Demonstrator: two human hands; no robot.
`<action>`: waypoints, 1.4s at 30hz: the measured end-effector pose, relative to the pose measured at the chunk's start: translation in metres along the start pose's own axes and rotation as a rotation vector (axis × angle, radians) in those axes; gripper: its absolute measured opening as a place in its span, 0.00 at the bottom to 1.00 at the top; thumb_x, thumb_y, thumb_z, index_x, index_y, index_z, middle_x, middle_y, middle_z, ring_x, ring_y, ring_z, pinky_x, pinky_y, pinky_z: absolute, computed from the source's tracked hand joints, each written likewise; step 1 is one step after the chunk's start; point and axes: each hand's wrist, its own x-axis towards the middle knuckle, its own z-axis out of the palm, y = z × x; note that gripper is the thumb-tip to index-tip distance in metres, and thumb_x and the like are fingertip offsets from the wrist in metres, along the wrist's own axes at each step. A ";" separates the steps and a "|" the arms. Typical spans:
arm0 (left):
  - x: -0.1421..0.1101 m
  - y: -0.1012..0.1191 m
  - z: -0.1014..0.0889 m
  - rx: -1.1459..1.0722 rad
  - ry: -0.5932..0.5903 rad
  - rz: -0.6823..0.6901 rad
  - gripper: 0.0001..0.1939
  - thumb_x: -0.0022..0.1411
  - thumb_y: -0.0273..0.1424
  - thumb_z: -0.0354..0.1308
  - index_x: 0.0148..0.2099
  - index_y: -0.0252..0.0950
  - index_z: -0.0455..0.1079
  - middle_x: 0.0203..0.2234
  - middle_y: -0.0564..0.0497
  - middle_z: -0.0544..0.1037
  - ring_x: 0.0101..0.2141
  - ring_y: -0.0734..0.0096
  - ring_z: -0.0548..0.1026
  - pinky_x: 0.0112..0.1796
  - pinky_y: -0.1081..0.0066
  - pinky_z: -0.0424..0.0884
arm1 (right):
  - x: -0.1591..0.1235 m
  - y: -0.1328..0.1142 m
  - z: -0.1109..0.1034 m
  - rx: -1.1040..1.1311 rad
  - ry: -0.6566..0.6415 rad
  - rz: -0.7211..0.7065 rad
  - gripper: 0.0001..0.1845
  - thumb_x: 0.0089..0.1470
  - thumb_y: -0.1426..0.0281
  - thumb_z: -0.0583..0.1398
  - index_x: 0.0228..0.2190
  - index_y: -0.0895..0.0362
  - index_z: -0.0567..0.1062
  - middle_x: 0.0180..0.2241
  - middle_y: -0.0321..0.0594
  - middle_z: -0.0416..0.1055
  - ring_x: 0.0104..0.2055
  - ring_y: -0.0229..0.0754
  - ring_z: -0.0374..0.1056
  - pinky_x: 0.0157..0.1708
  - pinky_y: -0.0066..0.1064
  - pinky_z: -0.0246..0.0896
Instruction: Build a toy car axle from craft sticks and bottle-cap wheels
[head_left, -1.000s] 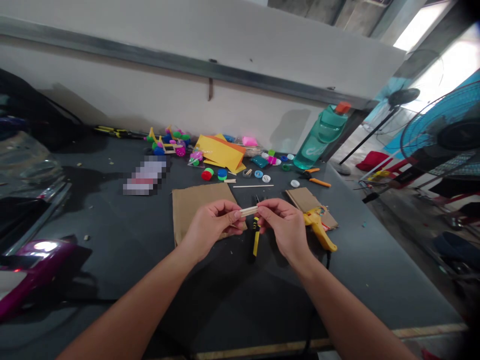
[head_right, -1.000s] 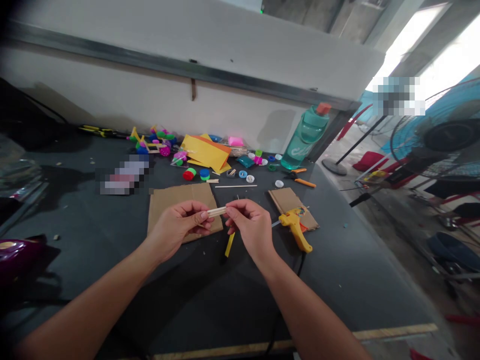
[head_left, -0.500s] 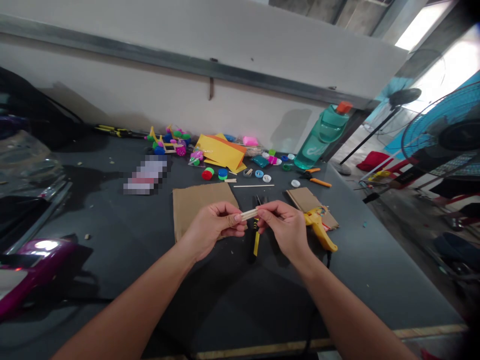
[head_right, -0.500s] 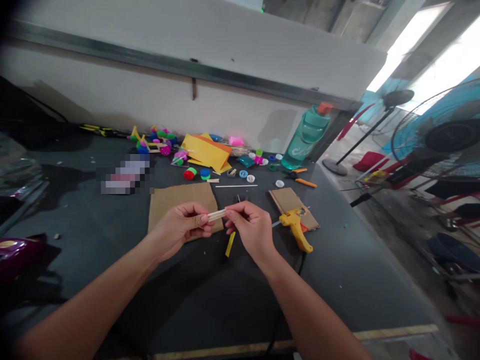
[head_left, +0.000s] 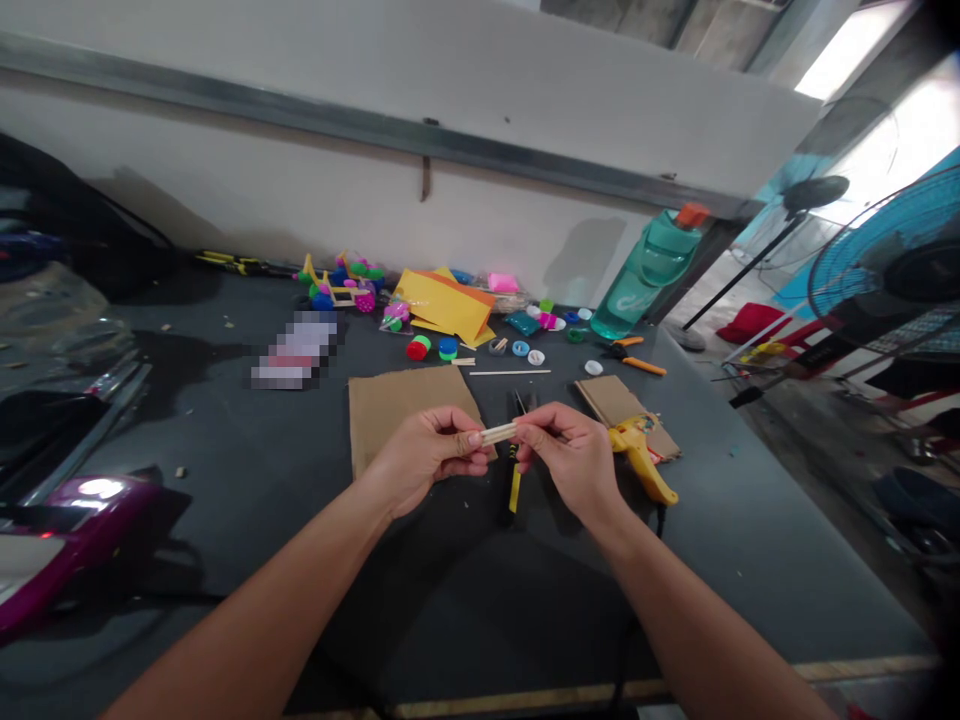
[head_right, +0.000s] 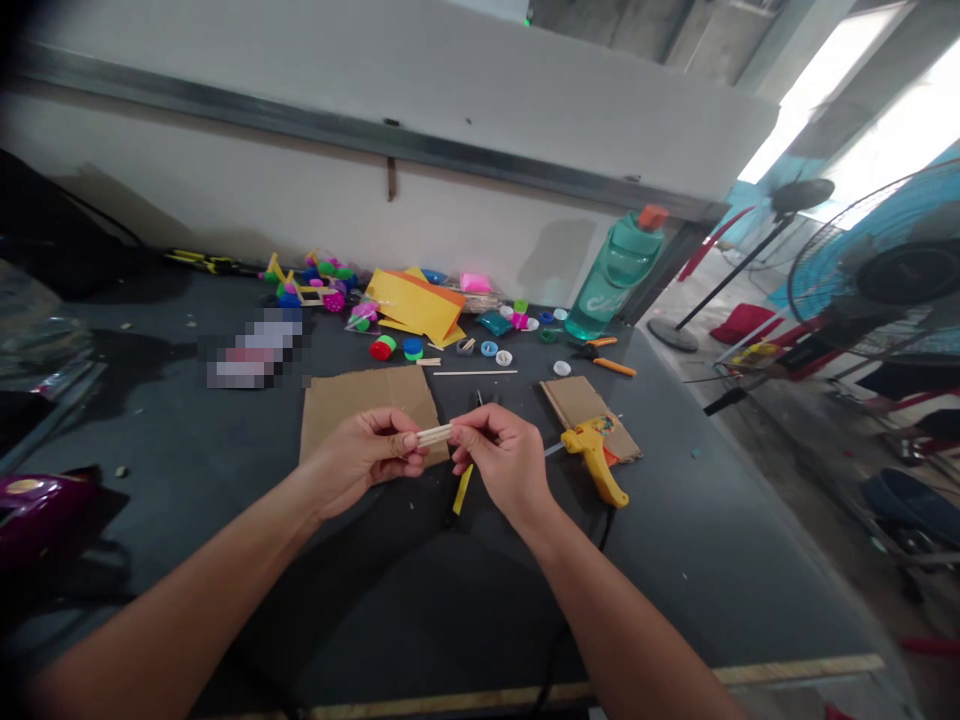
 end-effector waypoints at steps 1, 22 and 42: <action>0.000 0.000 0.000 -0.004 0.004 -0.002 0.09 0.49 0.28 0.67 0.28 0.32 0.68 0.21 0.52 0.78 0.22 0.77 0.76 0.30 0.76 0.75 | 0.000 0.000 0.000 -0.006 0.003 -0.004 0.04 0.48 0.69 0.63 0.26 0.57 0.75 0.19 0.33 0.71 0.18 0.34 0.68 0.18 0.26 0.67; -0.004 0.008 0.001 -0.060 -0.002 -0.018 0.06 0.52 0.26 0.65 0.31 0.32 0.70 0.22 0.51 0.78 0.22 0.77 0.77 0.31 0.75 0.77 | 0.008 0.008 -0.003 0.438 -0.144 0.261 0.10 0.43 0.68 0.67 0.31 0.57 0.79 0.21 0.34 0.71 0.18 0.29 0.60 0.14 0.20 0.57; -0.002 0.004 -0.003 0.026 0.001 -0.010 0.07 0.50 0.26 0.66 0.28 0.32 0.70 0.20 0.51 0.78 0.23 0.75 0.77 0.31 0.74 0.77 | 0.009 0.010 -0.005 0.454 -0.195 0.251 0.05 0.42 0.71 0.68 0.26 0.58 0.80 0.19 0.34 0.70 0.17 0.29 0.61 0.14 0.20 0.62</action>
